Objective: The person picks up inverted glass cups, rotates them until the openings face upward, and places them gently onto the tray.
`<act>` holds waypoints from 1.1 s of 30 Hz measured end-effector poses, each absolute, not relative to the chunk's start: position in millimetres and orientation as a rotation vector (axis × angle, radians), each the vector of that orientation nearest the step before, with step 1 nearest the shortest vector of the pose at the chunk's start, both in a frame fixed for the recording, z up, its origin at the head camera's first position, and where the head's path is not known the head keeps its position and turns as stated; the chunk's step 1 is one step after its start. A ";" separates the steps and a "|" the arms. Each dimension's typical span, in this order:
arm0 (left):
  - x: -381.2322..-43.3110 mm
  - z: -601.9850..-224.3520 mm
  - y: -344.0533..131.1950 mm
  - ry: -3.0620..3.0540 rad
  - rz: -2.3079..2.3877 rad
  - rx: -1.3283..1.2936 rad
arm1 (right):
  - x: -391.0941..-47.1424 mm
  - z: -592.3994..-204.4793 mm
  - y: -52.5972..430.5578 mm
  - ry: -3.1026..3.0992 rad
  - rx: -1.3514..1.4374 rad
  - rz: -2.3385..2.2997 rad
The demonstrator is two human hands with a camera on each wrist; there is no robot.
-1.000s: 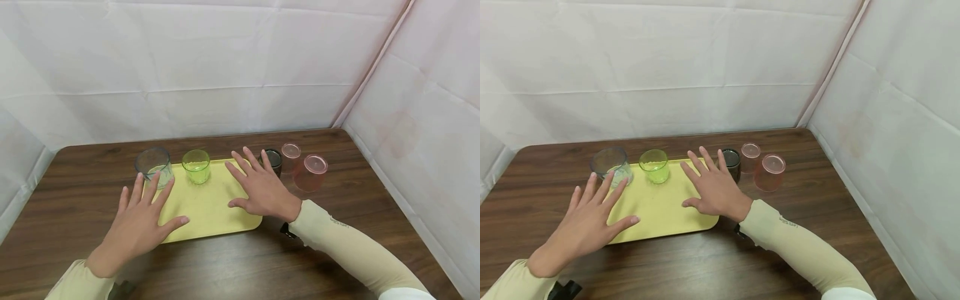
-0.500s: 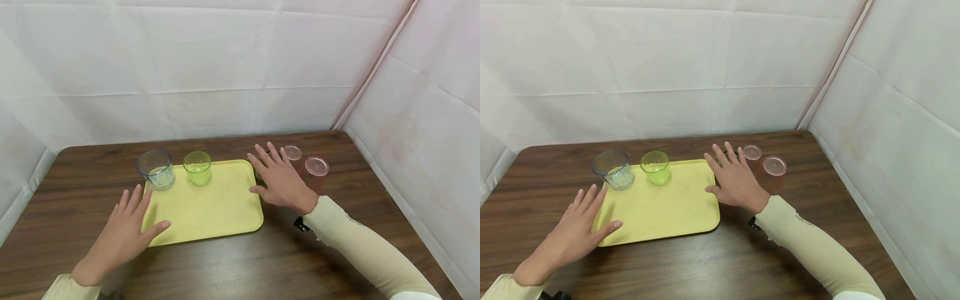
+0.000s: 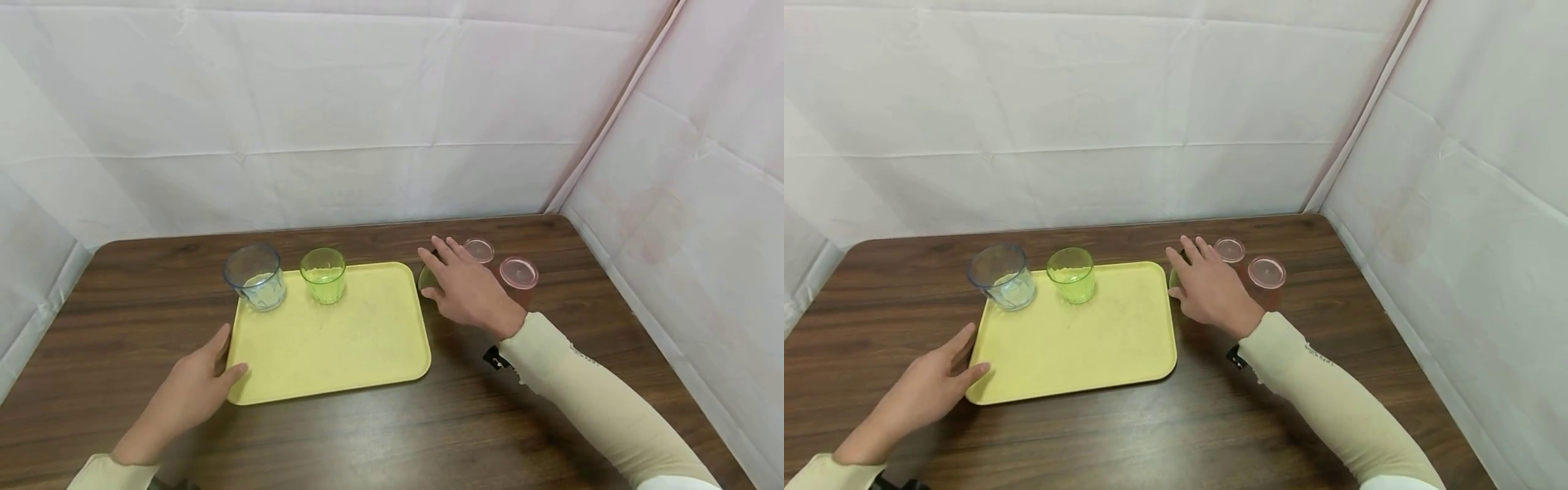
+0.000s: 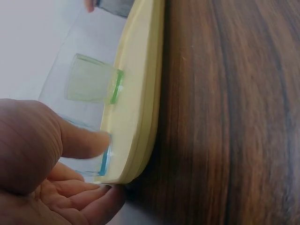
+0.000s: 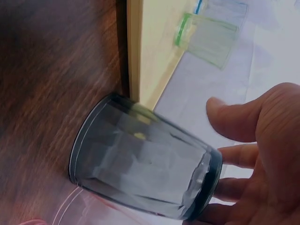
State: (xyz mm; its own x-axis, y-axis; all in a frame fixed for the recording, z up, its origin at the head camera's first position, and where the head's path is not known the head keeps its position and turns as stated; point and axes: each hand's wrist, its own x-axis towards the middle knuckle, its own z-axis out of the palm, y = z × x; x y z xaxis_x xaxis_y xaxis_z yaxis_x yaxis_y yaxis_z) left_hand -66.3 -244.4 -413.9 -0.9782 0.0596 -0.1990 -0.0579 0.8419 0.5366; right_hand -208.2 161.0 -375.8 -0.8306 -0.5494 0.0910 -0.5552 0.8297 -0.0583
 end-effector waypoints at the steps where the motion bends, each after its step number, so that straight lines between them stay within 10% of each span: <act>1: -66.4 -413.8 -245.1 2.806 0.841 -0.005 | -209.0 -375.4 161.3 -2.944 0.879 0.140; 33: -70.7 -413.5 -250.1 2.836 0.868 -0.022 | -214.1 -360.2 165.9 -3.027 0.835 0.281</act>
State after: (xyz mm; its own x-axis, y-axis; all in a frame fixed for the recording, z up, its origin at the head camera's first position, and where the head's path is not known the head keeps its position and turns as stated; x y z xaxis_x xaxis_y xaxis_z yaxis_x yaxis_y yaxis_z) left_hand -70.7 -250.1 -413.5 -0.9846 0.0367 -0.1710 -0.0653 0.8298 0.5542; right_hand -214.1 165.9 -360.2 -0.8595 -0.5098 0.0365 -0.5078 0.8436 -0.1744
